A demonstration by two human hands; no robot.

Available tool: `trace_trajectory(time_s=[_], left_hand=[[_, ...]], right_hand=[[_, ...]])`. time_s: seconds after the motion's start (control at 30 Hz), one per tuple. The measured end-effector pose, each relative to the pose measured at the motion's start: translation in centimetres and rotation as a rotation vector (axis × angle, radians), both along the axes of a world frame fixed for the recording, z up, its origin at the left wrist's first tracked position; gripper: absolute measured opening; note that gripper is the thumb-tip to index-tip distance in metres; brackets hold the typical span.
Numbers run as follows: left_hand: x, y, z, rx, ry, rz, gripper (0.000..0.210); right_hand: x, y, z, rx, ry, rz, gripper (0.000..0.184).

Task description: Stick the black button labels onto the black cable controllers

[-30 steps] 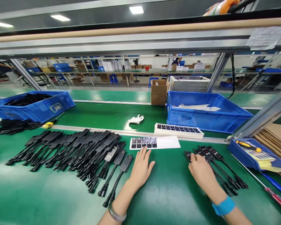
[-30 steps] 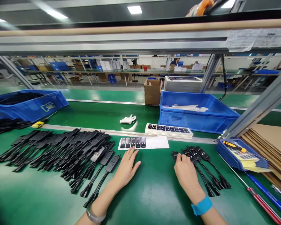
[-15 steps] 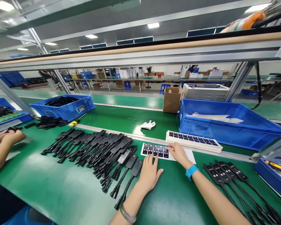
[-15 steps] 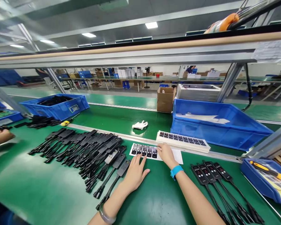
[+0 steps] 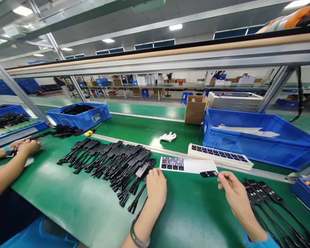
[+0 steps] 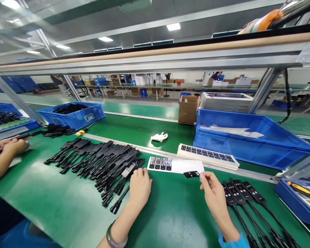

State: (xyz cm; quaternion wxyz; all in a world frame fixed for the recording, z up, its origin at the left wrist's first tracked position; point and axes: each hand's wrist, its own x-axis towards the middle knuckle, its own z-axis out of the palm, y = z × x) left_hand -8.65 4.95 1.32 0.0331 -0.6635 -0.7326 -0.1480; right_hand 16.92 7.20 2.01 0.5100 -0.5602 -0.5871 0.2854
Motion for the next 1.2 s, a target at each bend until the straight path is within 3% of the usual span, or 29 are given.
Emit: trace_trajectory(time_s=[0.1, 0.23, 0.3, 0.43, 0.6, 0.73, 0.97, 1.2], left_hand=[[-1.0, -0.8, 0.1, -0.023, 0.036, 0.029, 0.038], [-0.5, -1.3, -0.2, -0.066, 0.04, -0.066, 0.043], [0.3, -1.5, 0.1, -0.101, -0.053, -0.121, 0.042], [2.3, -2.4, 0.7, -0.208, -0.554, -0.231, 0.024], [5.1, -3.5, -0.5, -0.521, -1.372, -0.314, 0.039], [6.2, -4.2, -0.9, -0.687, -1.718, -0.306, 0.059], [6.3, -4.6, 0.1, -0.795, -1.834, -0.338, 0.059], [6.3, -4.7, -0.1, -0.887, -1.851, -0.379, 0.058]], right_hand=[[0.2, -2.5, -0.2, -0.074, 0.114, 0.017, 0.027], [-0.4, -3.9, -1.0, -0.106, 0.207, 0.074, 0.026], [-0.7, -4.2, -1.3, -0.12, 0.248, 0.104, 0.025], [-1.2, -4.7, -1.5, -0.155, 0.302, 0.194, 0.023], [-1.2, -5.2, -1.3, -0.117, 0.34, 0.229, 0.02], [-1.1, -5.3, -0.9, -0.144, 0.372, 0.242, 0.02], [-1.8, -5.3, 0.0, -0.233, 0.323, 0.25, 0.024], [-2.3, -5.5, 0.1, -0.281, 0.224, 0.251, 0.026]])
